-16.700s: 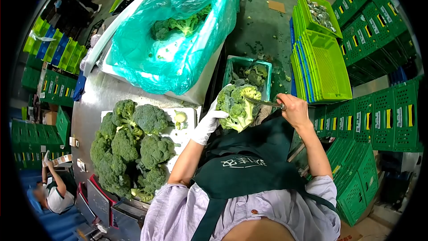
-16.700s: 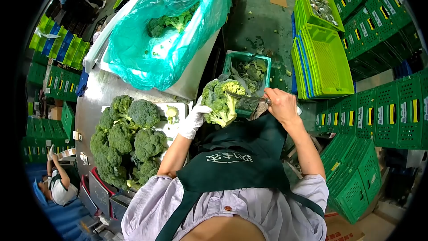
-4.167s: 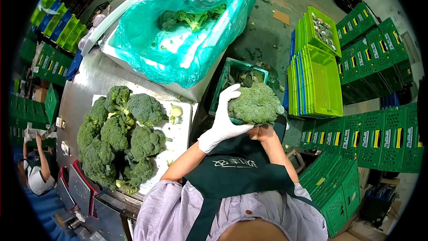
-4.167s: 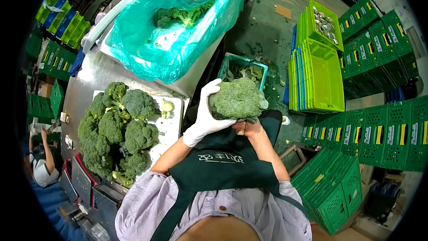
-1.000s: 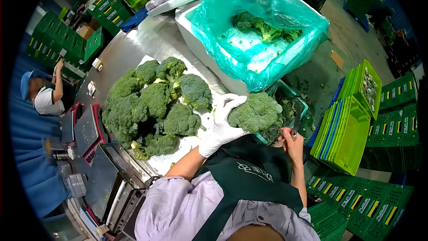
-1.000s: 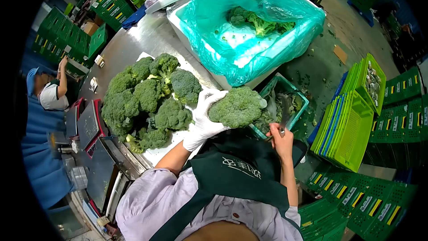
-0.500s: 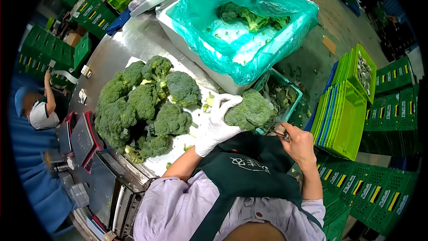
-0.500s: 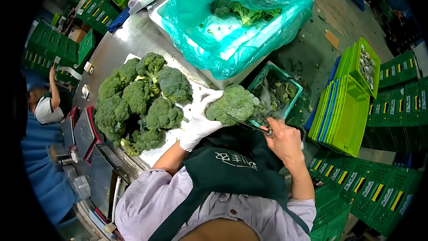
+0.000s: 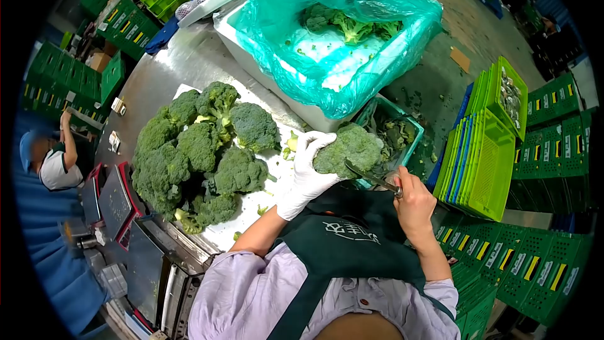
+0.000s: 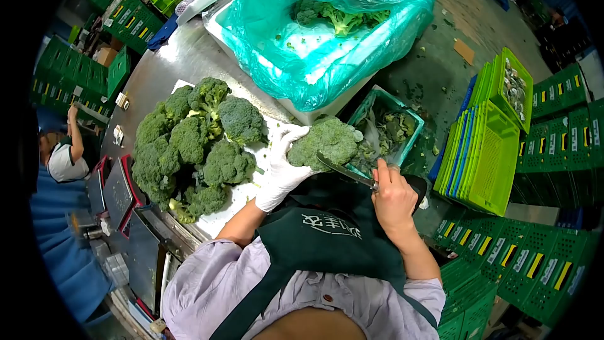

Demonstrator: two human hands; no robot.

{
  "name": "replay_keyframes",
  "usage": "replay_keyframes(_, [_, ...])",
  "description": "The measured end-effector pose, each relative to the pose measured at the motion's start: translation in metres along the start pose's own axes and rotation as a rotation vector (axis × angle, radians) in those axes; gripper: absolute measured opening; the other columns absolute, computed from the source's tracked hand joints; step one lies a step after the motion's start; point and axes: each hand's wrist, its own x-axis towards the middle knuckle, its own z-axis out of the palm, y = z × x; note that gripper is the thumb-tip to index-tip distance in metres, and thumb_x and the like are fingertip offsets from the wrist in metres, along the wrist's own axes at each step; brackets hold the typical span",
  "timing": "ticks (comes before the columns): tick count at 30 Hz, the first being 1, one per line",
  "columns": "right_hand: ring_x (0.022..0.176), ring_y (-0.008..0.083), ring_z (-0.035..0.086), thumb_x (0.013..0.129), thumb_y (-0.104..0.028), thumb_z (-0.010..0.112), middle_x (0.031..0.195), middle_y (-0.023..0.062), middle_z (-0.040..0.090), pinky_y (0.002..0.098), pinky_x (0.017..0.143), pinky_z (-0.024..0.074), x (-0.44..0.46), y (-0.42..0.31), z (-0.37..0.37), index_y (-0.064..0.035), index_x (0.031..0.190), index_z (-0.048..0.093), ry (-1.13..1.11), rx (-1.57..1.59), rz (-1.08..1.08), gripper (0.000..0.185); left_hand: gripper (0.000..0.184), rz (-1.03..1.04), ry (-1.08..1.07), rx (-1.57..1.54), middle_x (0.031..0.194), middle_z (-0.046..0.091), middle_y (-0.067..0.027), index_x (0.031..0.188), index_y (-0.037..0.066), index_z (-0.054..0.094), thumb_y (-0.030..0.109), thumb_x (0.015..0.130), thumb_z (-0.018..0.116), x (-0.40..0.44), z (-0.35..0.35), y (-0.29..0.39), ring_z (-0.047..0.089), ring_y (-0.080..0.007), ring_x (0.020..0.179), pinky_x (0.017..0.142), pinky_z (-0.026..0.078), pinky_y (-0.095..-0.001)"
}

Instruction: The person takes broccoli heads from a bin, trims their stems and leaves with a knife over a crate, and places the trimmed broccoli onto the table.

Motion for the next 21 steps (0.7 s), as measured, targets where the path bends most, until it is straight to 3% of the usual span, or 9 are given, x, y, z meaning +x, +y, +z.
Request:
replay_keyframes(4, [0.061,0.0274,0.061,0.073,-0.003,0.072,0.074,0.0129,0.062,0.0351,0.053,0.0486,0.009,0.012,-0.006,-0.0039,0.109,0.061,0.184,-0.019,0.241,0.038,0.065,0.036,0.014,-0.056,0.106,0.051,-0.0103,0.113,0.005,0.059,0.012,0.054,0.085,-0.001,0.003,0.001,0.054,-0.0246,0.1,0.087,0.046,-0.035])
replay_keyframes(7, [0.061,0.0289,0.062,0.074,-0.001,0.071,0.075,0.0146,0.064,0.0358,0.053,0.0483,0.014,0.019,-0.025,-0.0052,0.104,0.064,0.229,0.083,0.338,0.031,0.065,-0.018,-0.046,-0.05,0.107,0.051,-0.0107,0.112,0.005,0.059,0.012,0.053,0.086,-0.002,-0.001,0.01,0.055,-0.0248,0.1,0.087,0.046,-0.0351])
replay_keyframes(13, [0.065,0.03,0.065,0.076,-0.006,0.072,0.075,0.0167,0.065,0.0334,0.057,0.0505,-0.002,0.012,-0.028,-0.0032,0.102,0.063,0.044,0.207,0.201,0.027,0.064,-0.007,-0.071,-0.067,0.11,0.052,-0.0119,0.112,0.005,0.059,0.012,0.054,0.086,-0.004,0.002,0.011,0.056,-0.0255,0.102,0.088,0.046,-0.0359])
replay_keyframes(21, [0.065,0.03,0.065,0.076,-0.007,0.072,0.074,0.0162,0.065,0.0337,0.056,0.0499,-0.008,0.018,-0.025,-0.0035,0.099,0.064,0.076,0.228,0.263,0.024,0.063,0.043,-0.063,-0.18,0.11,0.053,-0.0124,0.112,0.005,0.058,0.006,0.054,0.084,-0.005,0.004,0.006,0.057,-0.026,0.104,0.089,0.047,-0.0348])
